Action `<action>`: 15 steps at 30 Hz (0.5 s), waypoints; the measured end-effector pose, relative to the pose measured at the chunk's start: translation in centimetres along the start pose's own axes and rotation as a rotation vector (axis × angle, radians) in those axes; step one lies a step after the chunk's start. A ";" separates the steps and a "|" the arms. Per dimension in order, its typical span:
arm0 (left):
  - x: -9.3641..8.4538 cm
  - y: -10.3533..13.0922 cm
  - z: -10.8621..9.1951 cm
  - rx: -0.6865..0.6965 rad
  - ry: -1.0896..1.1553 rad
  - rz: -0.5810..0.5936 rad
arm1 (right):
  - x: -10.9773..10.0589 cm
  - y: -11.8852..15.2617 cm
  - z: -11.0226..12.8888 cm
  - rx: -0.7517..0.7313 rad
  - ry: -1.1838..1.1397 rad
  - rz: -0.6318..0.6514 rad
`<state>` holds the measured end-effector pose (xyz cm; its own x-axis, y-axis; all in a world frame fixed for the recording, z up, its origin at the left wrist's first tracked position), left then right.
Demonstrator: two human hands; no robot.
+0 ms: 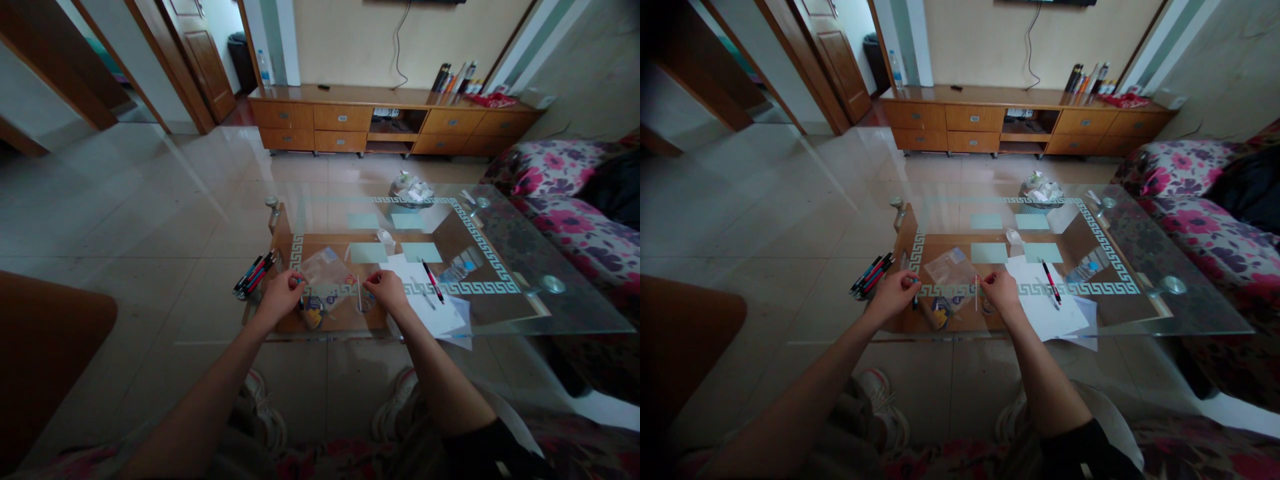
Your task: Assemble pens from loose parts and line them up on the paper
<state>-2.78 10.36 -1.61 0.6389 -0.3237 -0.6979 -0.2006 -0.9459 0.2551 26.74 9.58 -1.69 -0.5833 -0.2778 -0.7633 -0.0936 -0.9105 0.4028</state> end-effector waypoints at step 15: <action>2.6 0.9 -2.3 0.140 -0.077 0.167 | -1.6 0.4 -0.9 -0.019 0.099 0.008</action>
<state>0.40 8.76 -1.64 0.5309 -0.4719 -0.7039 -0.4035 -0.8712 0.2797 28.36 9.40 -0.72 -0.5008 -0.3129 -0.8070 -0.0740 -0.9135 0.4001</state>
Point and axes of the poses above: each hand's wrist, its own y-axis away from the middle knuckle, its own x-axis out of the palm, z = x × y, the point moved 6 cm from there along -y, towards the middle knuckle, and after that the axes turned 14 degrees about z, right-handed, at the moved point
